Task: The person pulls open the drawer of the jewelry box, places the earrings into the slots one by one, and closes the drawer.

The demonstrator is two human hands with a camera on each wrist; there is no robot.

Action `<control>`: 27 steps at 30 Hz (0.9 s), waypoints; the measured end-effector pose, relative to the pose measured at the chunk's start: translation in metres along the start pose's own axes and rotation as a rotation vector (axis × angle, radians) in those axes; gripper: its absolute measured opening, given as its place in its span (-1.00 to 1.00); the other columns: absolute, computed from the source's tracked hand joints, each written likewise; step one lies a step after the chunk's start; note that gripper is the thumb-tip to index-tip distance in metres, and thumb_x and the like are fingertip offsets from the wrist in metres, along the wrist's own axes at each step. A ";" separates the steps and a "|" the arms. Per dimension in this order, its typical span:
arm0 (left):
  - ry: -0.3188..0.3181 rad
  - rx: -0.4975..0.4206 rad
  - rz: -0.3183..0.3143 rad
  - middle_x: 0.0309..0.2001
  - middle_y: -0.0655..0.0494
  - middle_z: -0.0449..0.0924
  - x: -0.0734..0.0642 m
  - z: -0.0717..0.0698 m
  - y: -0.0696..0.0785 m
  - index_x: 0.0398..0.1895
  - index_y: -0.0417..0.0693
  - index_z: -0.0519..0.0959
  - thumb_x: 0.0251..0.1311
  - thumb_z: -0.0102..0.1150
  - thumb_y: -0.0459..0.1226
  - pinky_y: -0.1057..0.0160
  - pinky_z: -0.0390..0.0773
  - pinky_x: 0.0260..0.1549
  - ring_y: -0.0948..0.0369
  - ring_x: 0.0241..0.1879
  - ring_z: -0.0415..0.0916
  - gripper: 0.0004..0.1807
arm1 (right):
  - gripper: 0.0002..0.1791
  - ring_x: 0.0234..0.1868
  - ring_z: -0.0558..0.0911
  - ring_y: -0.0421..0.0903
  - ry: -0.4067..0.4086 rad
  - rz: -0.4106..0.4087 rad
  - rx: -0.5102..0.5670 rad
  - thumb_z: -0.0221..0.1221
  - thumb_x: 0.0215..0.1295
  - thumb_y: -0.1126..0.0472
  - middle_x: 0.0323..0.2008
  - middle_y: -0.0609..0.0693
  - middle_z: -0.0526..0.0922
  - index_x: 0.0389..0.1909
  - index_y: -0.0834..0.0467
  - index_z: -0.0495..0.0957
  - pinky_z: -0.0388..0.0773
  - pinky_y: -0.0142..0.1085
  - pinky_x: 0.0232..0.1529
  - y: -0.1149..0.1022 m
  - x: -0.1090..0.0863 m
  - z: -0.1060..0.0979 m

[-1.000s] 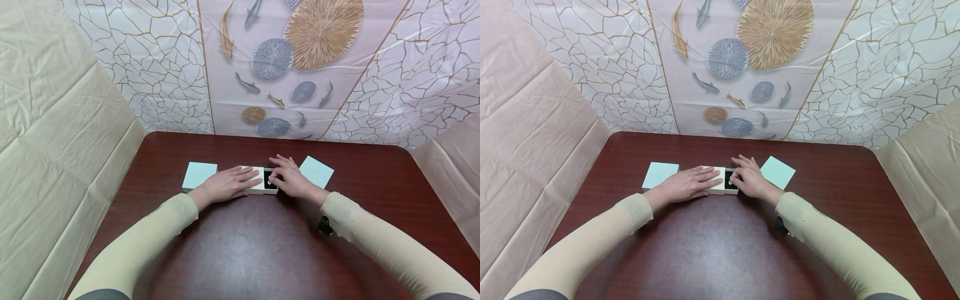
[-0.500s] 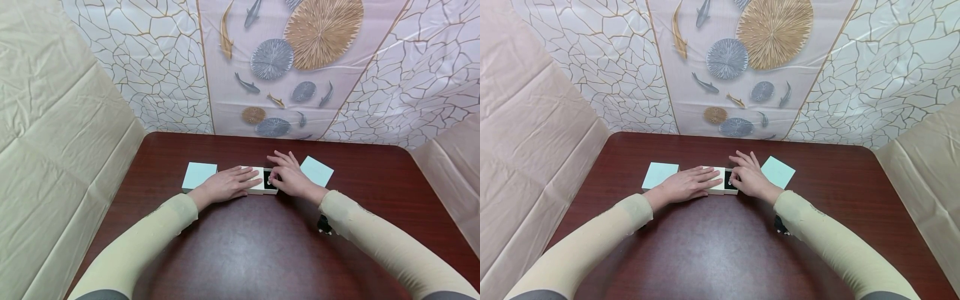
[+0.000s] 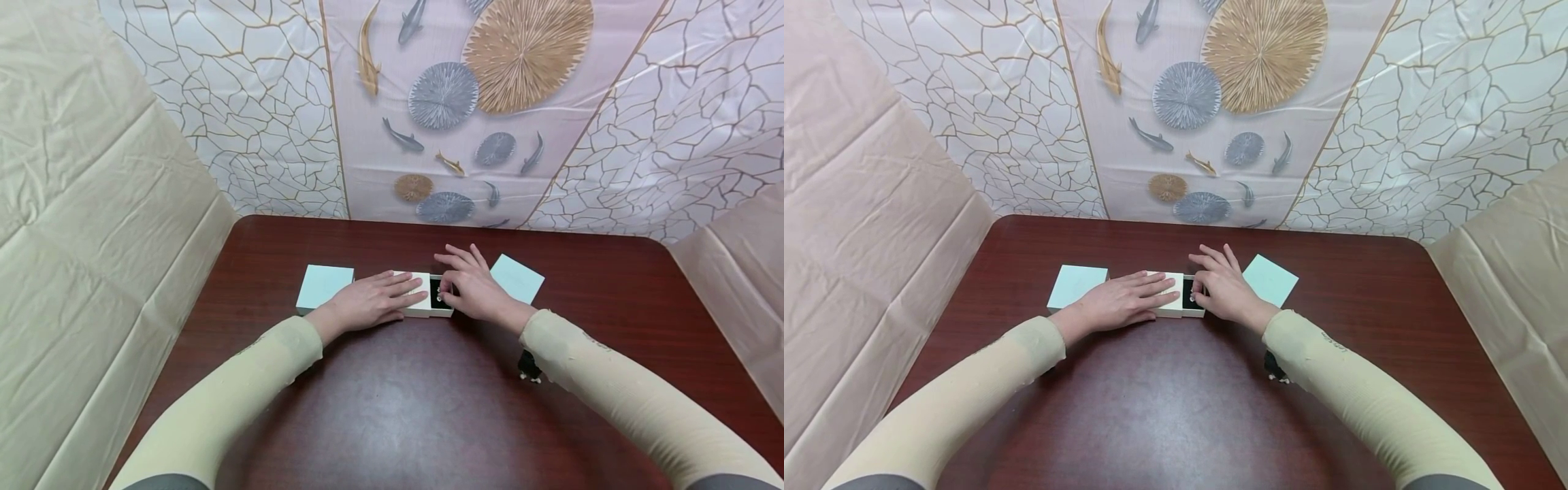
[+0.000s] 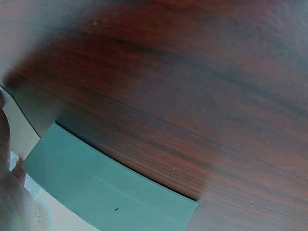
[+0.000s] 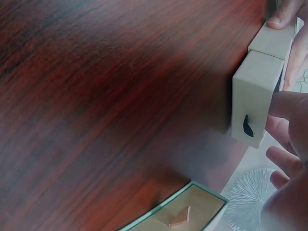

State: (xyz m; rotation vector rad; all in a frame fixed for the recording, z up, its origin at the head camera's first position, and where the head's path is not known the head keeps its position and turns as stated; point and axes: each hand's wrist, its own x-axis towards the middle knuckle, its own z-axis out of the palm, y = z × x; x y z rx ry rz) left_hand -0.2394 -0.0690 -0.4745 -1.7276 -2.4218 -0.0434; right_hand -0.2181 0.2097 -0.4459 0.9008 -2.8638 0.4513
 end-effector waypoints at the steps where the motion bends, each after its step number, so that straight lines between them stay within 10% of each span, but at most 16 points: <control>1: 0.002 -0.002 0.000 0.61 -0.05 0.31 0.000 0.000 0.000 0.65 0.07 0.35 0.60 0.16 -0.05 -0.03 0.28 0.56 0.01 0.61 0.25 -0.36 | -0.82 0.59 0.27 0.30 0.003 -0.002 0.000 0.46 0.25 0.27 0.42 0.25 0.54 -0.48 0.04 0.67 -0.06 0.43 0.57 0.000 0.000 -0.001; 27: 0.007 -0.025 -0.001 0.62 -0.05 0.30 0.000 -0.001 0.000 0.65 0.07 0.35 0.59 0.17 -0.06 -0.04 0.28 0.56 0.01 0.61 0.24 -0.36 | -0.88 0.60 0.24 0.33 0.007 -0.014 0.005 0.49 0.25 0.26 0.42 0.30 0.53 -0.37 0.10 0.71 -0.12 0.43 0.58 0.007 -0.002 -0.026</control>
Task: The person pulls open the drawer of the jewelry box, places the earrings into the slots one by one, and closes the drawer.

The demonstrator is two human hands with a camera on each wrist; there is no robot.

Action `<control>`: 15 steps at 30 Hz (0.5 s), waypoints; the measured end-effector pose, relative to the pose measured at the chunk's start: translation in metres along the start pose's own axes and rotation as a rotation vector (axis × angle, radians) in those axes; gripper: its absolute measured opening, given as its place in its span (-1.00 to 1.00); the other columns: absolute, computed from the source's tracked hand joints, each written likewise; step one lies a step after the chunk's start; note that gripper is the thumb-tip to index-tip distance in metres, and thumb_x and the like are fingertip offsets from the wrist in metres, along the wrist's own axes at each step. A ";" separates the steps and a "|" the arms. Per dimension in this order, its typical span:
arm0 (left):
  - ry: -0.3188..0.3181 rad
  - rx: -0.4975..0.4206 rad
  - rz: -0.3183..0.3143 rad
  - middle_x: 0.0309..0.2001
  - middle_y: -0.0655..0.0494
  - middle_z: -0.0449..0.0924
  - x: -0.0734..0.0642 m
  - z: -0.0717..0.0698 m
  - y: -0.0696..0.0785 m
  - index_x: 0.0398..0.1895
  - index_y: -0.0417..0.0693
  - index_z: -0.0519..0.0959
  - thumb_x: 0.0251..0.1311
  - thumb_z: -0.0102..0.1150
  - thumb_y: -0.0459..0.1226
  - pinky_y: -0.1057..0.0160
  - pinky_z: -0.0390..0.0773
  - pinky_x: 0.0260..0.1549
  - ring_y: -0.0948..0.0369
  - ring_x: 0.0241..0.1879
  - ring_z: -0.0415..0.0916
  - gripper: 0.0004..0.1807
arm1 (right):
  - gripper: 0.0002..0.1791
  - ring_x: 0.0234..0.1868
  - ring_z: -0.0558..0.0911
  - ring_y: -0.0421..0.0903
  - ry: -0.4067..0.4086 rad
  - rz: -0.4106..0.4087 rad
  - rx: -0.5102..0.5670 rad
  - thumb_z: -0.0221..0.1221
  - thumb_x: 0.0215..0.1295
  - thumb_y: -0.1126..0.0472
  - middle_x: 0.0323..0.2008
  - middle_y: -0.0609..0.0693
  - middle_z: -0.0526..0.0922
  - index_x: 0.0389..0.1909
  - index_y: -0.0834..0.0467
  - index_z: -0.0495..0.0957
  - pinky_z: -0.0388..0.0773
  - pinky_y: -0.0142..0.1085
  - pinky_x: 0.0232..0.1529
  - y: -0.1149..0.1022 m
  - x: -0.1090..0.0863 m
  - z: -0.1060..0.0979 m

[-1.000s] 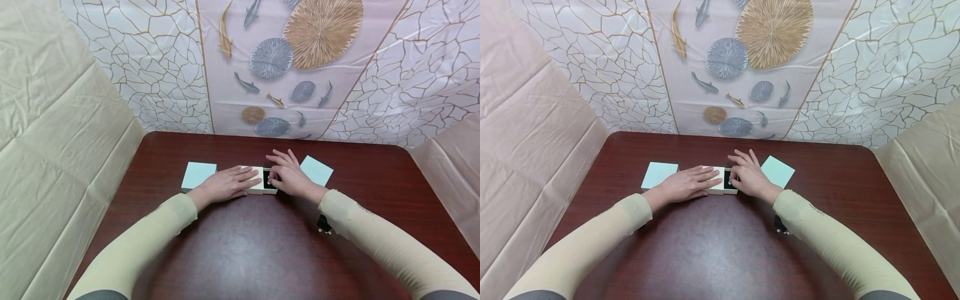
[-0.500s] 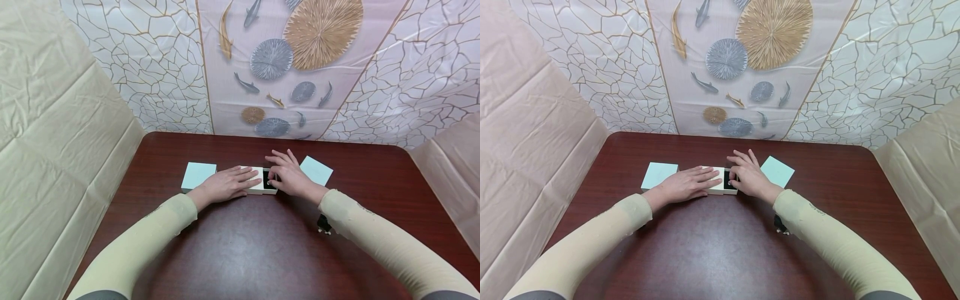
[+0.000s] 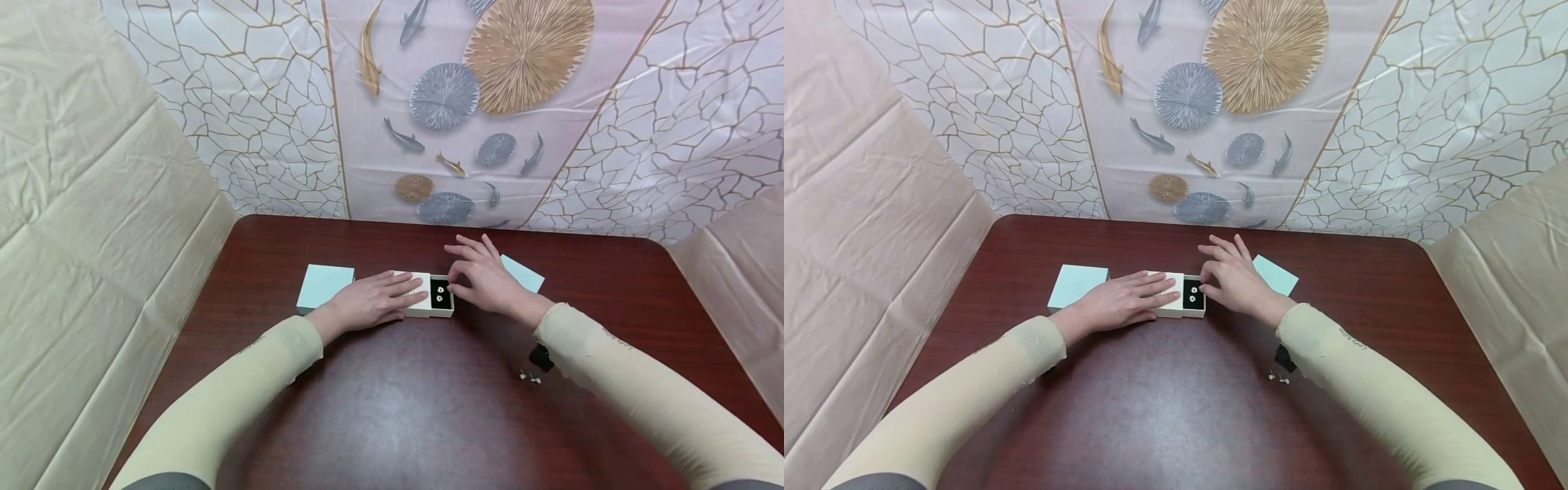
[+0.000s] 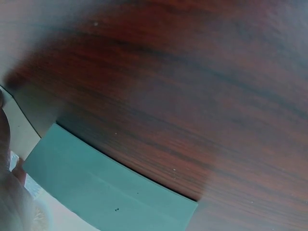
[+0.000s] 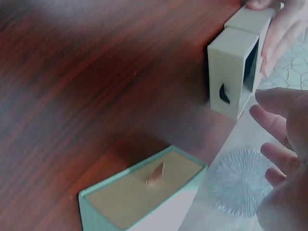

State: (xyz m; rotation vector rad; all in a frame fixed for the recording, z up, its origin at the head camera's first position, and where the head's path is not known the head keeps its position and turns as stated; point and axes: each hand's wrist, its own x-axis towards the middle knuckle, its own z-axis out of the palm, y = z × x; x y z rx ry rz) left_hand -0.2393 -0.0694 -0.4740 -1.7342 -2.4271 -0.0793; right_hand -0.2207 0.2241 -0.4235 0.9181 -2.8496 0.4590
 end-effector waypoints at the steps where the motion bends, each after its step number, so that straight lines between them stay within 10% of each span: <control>1: 0.000 -0.001 0.000 0.61 -0.05 0.30 0.000 0.000 0.000 0.65 0.07 0.35 0.59 0.17 -0.06 -0.05 0.28 0.56 0.01 0.61 0.24 -0.36 | -0.89 0.60 0.24 0.33 -0.002 0.001 -0.004 0.49 0.26 0.26 0.42 0.30 0.53 -0.36 0.10 0.72 -0.13 0.43 0.58 0.001 -0.001 -0.002; 15: -0.001 0.004 0.003 0.62 -0.05 0.30 0.000 0.000 -0.001 0.64 0.07 0.36 0.59 0.18 -0.06 -0.04 0.29 0.55 0.01 0.61 0.24 -0.37 | -0.90 0.60 0.22 0.35 -0.081 0.017 -0.055 0.49 0.25 0.26 0.44 0.29 0.51 -0.24 0.15 0.81 -0.11 0.45 0.56 0.011 -0.012 -0.007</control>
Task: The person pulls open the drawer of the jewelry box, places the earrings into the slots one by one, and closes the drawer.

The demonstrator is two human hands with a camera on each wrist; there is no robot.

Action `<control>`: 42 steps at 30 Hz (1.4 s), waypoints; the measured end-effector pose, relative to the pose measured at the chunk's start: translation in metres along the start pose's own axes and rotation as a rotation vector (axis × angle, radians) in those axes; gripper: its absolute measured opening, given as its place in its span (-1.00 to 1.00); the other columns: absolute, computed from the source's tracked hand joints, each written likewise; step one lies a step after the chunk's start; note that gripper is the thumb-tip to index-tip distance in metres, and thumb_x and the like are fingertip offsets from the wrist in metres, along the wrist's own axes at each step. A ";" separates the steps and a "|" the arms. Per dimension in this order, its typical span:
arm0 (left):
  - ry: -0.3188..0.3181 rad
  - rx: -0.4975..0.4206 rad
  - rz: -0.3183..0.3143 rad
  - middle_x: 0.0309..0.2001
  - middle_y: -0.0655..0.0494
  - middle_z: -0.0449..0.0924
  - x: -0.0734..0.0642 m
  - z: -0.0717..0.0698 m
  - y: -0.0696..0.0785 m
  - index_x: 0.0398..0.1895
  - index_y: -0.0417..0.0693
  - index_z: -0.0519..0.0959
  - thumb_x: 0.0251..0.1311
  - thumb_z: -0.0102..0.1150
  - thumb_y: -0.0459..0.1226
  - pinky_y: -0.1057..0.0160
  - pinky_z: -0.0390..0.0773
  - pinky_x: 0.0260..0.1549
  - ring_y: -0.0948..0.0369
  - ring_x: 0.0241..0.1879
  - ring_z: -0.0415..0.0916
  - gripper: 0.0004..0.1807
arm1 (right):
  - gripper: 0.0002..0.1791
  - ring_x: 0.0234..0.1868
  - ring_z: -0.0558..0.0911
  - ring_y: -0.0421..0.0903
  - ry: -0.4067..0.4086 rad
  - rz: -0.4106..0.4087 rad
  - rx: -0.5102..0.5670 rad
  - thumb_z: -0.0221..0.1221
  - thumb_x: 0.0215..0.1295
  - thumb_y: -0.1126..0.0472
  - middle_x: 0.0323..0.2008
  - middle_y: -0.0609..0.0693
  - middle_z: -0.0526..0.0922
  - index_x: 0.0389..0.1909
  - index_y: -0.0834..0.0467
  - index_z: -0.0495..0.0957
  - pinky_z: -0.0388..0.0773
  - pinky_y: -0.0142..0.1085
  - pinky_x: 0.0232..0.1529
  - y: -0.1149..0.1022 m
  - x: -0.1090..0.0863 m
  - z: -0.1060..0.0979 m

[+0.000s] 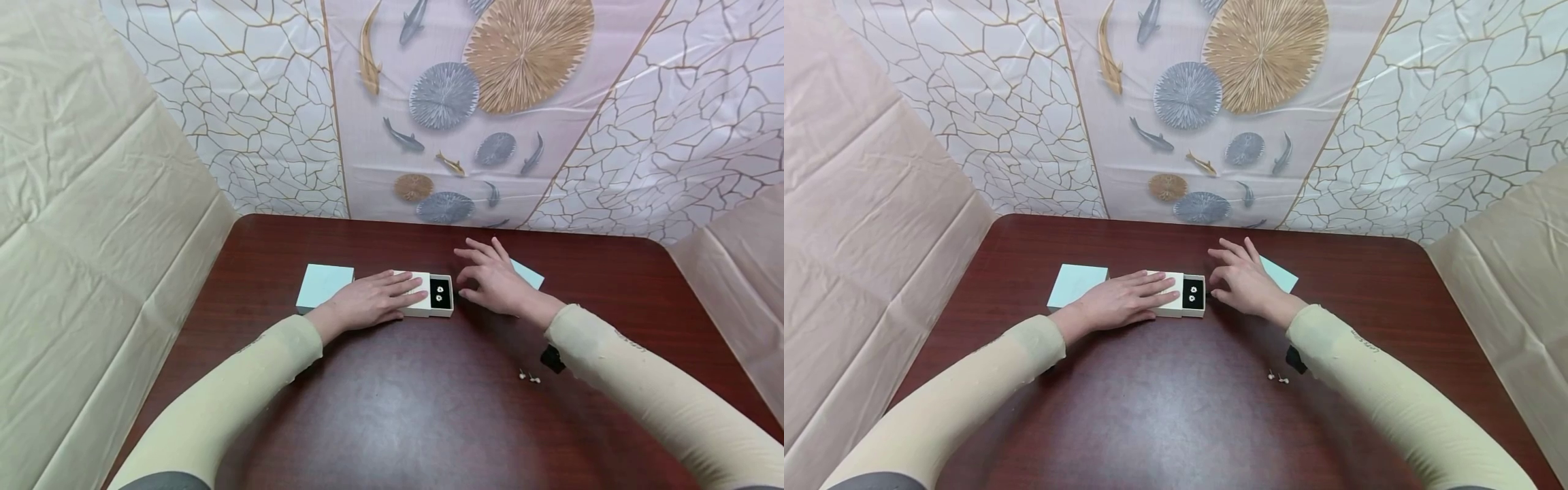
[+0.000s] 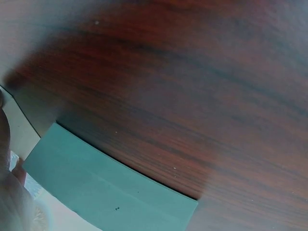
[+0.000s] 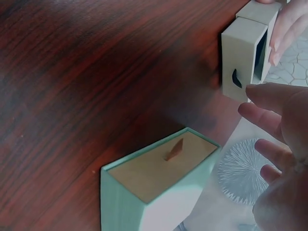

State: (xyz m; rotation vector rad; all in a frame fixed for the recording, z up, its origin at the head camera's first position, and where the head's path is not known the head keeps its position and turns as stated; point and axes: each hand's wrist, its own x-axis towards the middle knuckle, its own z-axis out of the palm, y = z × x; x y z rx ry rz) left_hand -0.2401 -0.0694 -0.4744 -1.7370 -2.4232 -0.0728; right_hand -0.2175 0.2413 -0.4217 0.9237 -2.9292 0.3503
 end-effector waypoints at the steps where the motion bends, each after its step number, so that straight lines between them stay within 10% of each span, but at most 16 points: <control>1: 0.000 -0.001 -0.001 0.62 -0.05 0.30 0.000 0.000 0.000 0.64 0.07 0.35 0.59 0.18 -0.06 -0.04 0.28 0.56 0.01 0.61 0.24 -0.37 | -0.90 0.60 0.22 0.35 -0.003 -0.001 -0.001 0.49 0.25 0.26 0.44 0.29 0.51 -0.24 0.14 0.81 -0.11 0.45 0.56 0.001 0.000 0.001; 42: -0.005 0.001 -0.009 0.62 -0.03 0.30 0.000 0.000 0.001 0.65 0.08 0.35 0.60 0.17 -0.06 -0.01 0.26 0.57 0.03 0.61 0.23 -0.36 | -0.80 0.56 0.30 0.35 0.023 -0.039 -0.005 0.43 0.20 0.35 0.36 0.28 0.59 -0.55 0.06 0.70 -0.04 0.49 0.53 -0.007 0.012 0.027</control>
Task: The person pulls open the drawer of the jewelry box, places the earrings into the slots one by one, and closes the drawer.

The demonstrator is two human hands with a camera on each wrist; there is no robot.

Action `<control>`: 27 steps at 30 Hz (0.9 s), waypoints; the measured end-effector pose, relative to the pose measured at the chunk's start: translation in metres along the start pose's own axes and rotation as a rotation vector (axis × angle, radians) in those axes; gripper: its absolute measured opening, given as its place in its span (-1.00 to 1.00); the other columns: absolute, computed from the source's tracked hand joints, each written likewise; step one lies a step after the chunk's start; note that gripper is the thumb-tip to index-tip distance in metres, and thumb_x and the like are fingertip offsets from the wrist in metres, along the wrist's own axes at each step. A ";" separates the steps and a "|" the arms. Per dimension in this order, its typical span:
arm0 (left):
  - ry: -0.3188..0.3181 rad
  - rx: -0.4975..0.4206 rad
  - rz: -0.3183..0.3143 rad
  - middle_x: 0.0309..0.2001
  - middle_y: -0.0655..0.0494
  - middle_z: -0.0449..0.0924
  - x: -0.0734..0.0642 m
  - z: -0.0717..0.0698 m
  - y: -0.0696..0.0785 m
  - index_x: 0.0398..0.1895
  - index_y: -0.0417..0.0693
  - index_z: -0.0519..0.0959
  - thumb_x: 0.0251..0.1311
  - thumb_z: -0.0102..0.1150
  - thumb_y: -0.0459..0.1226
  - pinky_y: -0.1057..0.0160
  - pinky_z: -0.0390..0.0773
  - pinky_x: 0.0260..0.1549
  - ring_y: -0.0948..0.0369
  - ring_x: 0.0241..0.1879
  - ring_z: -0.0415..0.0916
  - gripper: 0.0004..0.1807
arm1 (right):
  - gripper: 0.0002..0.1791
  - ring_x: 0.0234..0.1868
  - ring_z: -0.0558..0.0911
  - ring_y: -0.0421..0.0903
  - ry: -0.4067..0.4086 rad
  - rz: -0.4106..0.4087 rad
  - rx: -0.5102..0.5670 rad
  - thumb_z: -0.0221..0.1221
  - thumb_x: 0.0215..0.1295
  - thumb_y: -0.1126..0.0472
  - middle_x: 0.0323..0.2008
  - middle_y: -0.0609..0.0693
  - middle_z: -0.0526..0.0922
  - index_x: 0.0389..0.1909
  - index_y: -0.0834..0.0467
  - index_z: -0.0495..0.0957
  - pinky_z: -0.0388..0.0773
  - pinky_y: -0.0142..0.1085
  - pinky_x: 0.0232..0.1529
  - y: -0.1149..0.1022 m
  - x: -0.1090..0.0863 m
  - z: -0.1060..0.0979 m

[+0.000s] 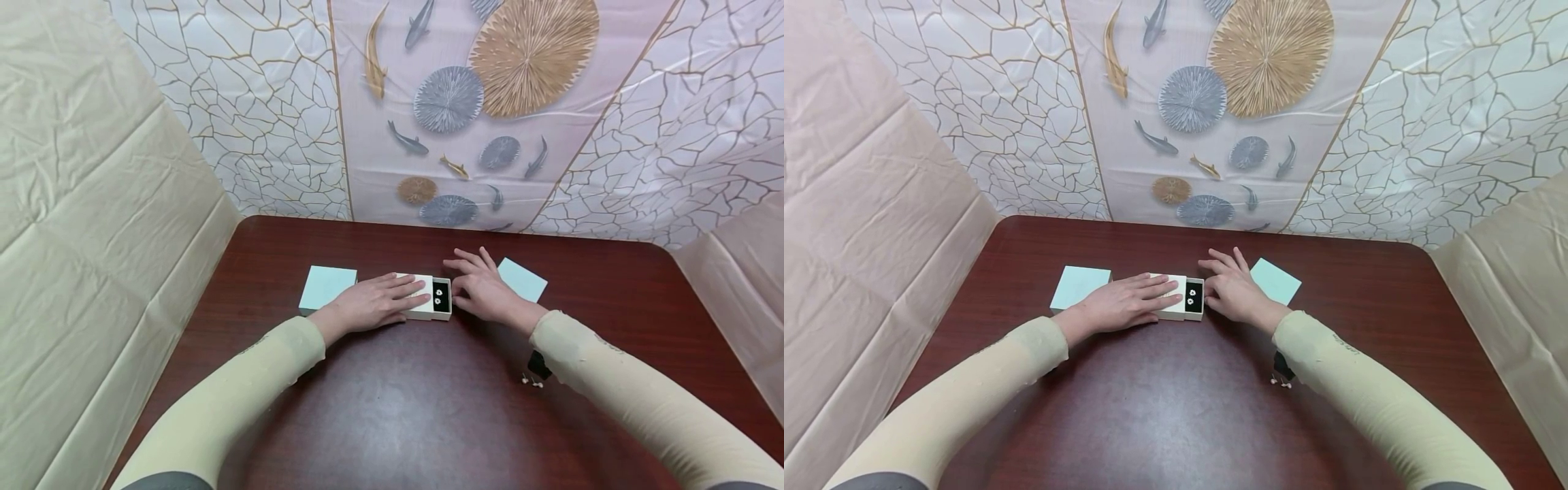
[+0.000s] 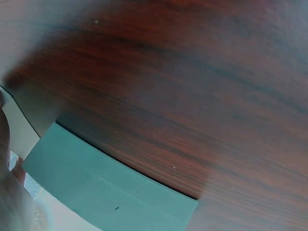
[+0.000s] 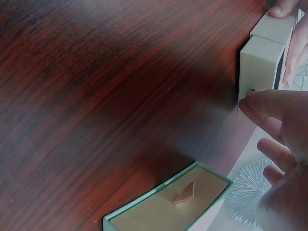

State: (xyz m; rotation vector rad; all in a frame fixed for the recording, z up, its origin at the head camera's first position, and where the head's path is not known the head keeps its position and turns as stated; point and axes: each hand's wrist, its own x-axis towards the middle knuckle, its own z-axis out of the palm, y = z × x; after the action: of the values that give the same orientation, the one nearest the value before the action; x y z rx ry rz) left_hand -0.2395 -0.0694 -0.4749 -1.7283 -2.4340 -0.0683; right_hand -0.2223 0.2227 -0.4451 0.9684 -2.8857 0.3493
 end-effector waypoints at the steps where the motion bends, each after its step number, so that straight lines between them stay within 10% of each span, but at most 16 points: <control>1: 0.000 0.003 0.000 0.62 -0.03 0.30 0.000 0.000 0.000 0.65 0.08 0.35 0.60 0.17 -0.06 -0.01 0.26 0.57 0.03 0.61 0.23 -0.36 | -0.80 0.56 0.30 0.35 0.000 0.000 -0.001 0.44 0.20 0.35 0.36 0.28 0.59 -0.55 0.06 0.70 -0.05 0.49 0.53 0.000 0.000 0.000; 27: 0.007 0.003 0.002 0.62 -0.04 0.30 -0.001 0.001 -0.001 0.64 0.07 0.36 0.59 0.17 -0.06 -0.01 0.27 0.57 0.02 0.61 0.24 -0.37 | -0.78 0.58 0.28 0.33 -0.011 -0.019 -0.014 0.46 0.21 0.34 0.39 0.25 0.57 -0.55 0.03 0.70 -0.04 0.48 0.54 -0.005 0.009 0.003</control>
State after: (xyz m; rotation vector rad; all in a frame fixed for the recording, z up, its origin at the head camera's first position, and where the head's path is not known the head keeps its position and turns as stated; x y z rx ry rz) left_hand -0.2400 -0.0699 -0.4760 -1.7265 -2.4257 -0.0699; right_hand -0.2261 0.2129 -0.4461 0.9978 -2.8829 0.3224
